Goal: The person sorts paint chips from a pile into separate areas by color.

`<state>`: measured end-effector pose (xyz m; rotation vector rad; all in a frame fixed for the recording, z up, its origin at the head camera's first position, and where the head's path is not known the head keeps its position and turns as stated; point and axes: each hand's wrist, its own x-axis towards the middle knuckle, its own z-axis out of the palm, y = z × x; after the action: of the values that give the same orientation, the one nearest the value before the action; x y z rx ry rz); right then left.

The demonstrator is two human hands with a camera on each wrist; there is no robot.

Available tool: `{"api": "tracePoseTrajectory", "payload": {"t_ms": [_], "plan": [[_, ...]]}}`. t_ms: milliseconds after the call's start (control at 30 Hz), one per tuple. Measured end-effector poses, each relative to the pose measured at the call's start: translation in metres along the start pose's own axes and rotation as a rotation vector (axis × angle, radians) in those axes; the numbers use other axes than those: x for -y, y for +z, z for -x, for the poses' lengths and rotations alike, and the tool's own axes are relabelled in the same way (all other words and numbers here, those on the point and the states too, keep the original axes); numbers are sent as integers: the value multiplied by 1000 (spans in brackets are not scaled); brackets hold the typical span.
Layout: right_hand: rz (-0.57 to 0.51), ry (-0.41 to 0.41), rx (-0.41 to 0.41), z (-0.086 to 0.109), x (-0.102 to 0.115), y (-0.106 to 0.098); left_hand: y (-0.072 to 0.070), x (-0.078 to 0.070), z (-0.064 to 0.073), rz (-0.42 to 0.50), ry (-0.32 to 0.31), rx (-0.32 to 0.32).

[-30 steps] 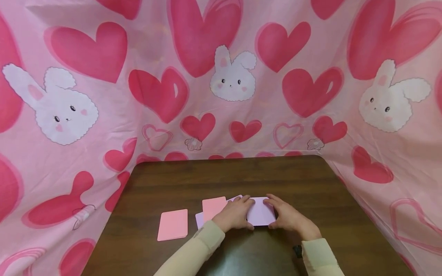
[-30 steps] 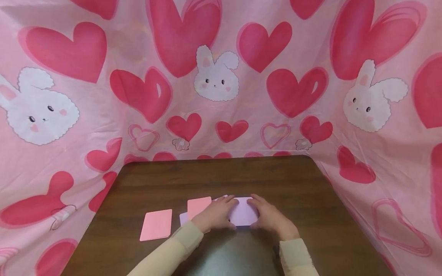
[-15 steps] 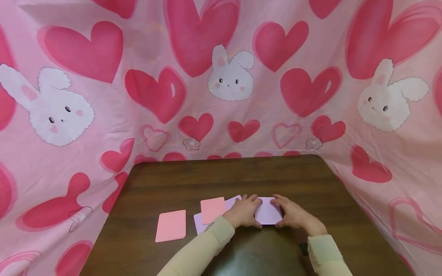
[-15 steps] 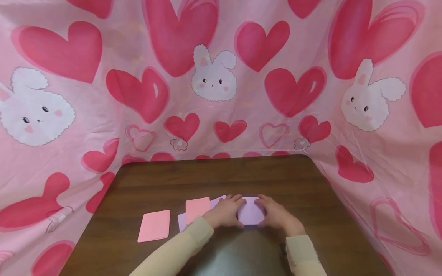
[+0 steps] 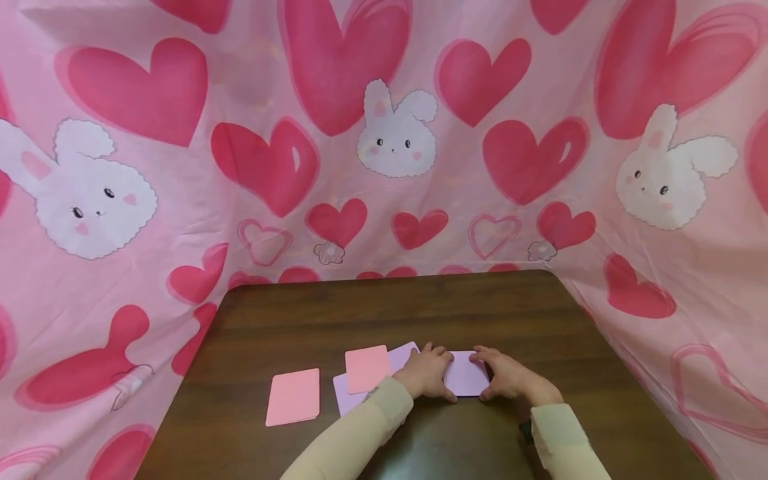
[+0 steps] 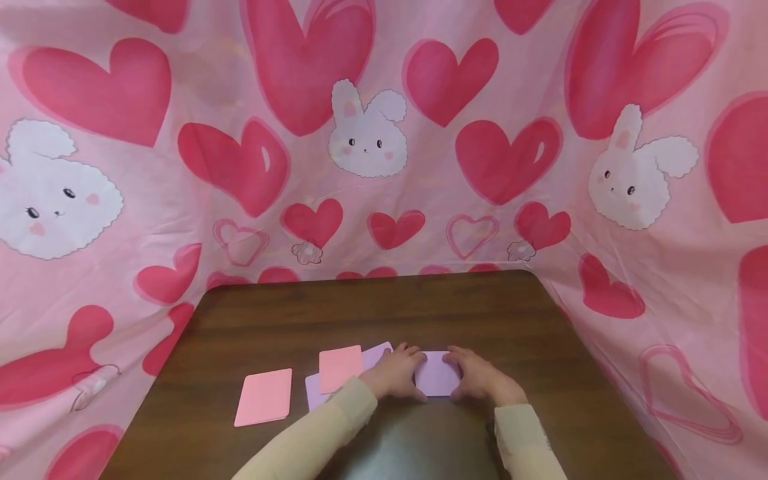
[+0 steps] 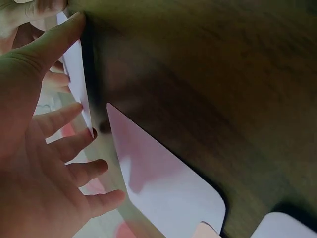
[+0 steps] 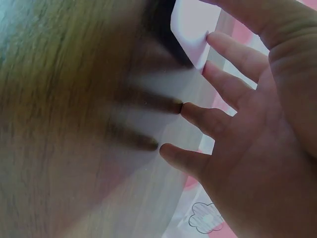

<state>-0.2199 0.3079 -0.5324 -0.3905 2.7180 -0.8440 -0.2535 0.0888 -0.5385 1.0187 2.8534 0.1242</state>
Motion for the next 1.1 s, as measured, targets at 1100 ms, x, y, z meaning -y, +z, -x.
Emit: {"api": "tracePoseTrajectory", "payload": {"t_ms": [1100], "plan": [[164,-35,-62,-3,34,-2,-24,24,34,78,-55,-66]]}}
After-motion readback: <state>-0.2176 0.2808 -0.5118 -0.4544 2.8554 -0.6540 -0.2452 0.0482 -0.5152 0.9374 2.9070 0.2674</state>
